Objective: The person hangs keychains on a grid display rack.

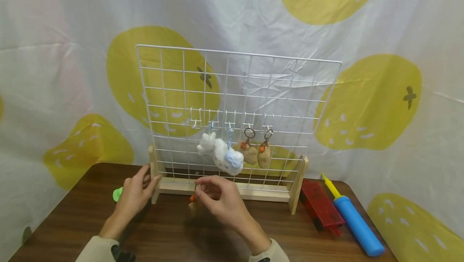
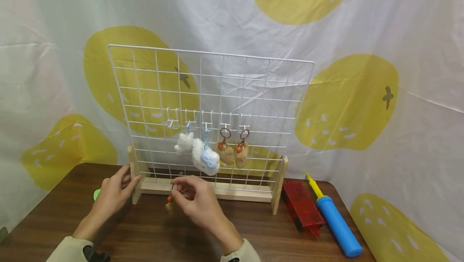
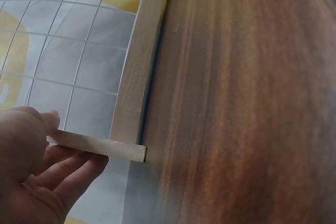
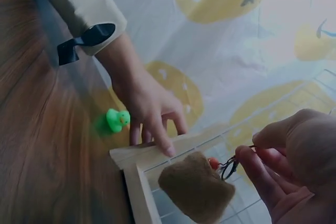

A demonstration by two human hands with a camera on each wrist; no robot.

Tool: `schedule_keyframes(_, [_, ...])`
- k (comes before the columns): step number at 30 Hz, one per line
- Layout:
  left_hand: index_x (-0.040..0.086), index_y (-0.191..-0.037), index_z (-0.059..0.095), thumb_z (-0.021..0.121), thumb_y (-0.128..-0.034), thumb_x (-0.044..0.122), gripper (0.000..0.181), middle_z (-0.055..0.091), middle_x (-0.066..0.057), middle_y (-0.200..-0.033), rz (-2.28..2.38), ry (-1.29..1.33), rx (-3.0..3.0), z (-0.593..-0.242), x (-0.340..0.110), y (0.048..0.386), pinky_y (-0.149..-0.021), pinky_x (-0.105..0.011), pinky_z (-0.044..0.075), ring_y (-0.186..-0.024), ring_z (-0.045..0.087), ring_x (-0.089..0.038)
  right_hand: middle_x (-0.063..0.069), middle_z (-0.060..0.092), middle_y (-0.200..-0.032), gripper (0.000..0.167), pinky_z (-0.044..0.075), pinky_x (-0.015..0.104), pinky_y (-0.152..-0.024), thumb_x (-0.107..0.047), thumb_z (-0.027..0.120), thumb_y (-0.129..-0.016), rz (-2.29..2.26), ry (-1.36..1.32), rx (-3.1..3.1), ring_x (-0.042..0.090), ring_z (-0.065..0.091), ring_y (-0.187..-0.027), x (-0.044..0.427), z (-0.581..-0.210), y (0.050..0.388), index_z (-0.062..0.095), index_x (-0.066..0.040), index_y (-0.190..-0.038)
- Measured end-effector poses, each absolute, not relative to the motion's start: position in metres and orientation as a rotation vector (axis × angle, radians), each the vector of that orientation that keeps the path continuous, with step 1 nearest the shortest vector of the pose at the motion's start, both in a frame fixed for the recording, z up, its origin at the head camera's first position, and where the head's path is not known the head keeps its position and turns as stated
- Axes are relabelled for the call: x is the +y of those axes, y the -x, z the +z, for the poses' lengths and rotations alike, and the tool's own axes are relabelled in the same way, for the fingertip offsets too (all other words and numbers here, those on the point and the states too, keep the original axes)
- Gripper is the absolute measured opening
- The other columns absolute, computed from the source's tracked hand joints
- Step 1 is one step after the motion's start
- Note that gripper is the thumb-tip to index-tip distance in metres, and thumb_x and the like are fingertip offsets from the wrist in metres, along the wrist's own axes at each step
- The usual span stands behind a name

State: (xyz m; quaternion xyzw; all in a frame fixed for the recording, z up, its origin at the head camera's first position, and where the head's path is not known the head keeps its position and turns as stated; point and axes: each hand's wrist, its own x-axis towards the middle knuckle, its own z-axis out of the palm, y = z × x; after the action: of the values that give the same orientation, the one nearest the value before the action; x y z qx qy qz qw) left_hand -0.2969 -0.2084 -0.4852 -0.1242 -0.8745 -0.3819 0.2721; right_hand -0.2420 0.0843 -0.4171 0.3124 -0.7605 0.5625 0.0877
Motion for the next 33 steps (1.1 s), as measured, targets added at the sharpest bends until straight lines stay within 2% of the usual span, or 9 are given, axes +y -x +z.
schedule_keyframes(3, [-0.003, -0.134, 0.063, 0.074, -0.1042, 0.012, 0.035, 0.077, -0.031, -0.113, -1.027, 0.331, -2.355, -0.485, -0.209, 0.297, -0.075, -0.052, 0.069, -0.098, 0.080, -0.047, 0.009, 0.076, -0.098, 0.024, 0.070, 0.027, -0.079, -0.005, 0.077, -0.099, 1.594, -0.960, -2.241, 0.006, 0.072, -0.089, 0.082, -0.413, 0.241, 0.077, -0.009, -0.123])
schedule_keyframes(8, [-0.001, -0.137, 0.062, 0.074, -0.1048, 0.014, 0.037, 0.077, -0.031, -0.114, -1.020, 0.309, -2.355, -0.483, -0.212, 0.297, -0.077, -0.054, 0.069, -0.099, 0.080, -0.047, 0.006, 0.078, -0.096, 0.028, 0.068, 0.022, -0.077, -0.003, 0.076, -0.100, 1.399, -0.995, -2.181, 0.010, 0.076, -0.087, 0.074, -0.396, 0.237, 0.075, -0.009, -0.127])
schedule_keyframes(18, [-0.002, -0.137, 0.062, 0.073, -0.1054, 0.014, 0.037, 0.077, -0.031, -0.114, -1.022, 0.320, -2.360, -0.483, -0.211, 0.297, -0.078, -0.055, 0.069, -0.100, 0.079, -0.047, 0.011, 0.085, -0.103, 0.014, 0.066, 0.015, -0.076, -0.005, 0.077, -0.101, 1.273, -1.000, -2.041, 0.013, 0.082, -0.088, 0.058, -0.367, 0.236, 0.080, -0.002, -0.114])
schedule_keyframes(27, [-0.002, -0.138, 0.062, 0.074, -0.1050, 0.015, 0.038, 0.077, -0.030, -0.115, -1.027, 0.330, -2.351, -0.483, -0.210, 0.297, -0.077, -0.053, 0.069, -0.099, 0.080, -0.047, 0.011, 0.085, -0.100, 0.010, 0.067, 0.017, -0.076, -0.008, 0.075, -0.102, 1.289, -0.861, -2.023, 0.016, 0.083, -0.087, 0.052, -0.339, 0.250, 0.080, -0.001, -0.108])
schedule_keyframes(33, [-0.002, -0.136, 0.062, 0.074, -0.1049, 0.013, 0.037, 0.077, -0.031, -0.114, -1.030, 0.335, -2.358, -0.484, -0.209, 0.296, -0.077, -0.052, 0.069, -0.099, 0.080, -0.047, 0.013, 0.084, -0.097, 0.008, 0.067, 0.017, -0.070, -0.006, 0.073, -0.103, 1.296, -0.790, -1.962, 0.019, 0.084, -0.078, 0.050, -0.326, 0.264, 0.078, -0.001, -0.106])
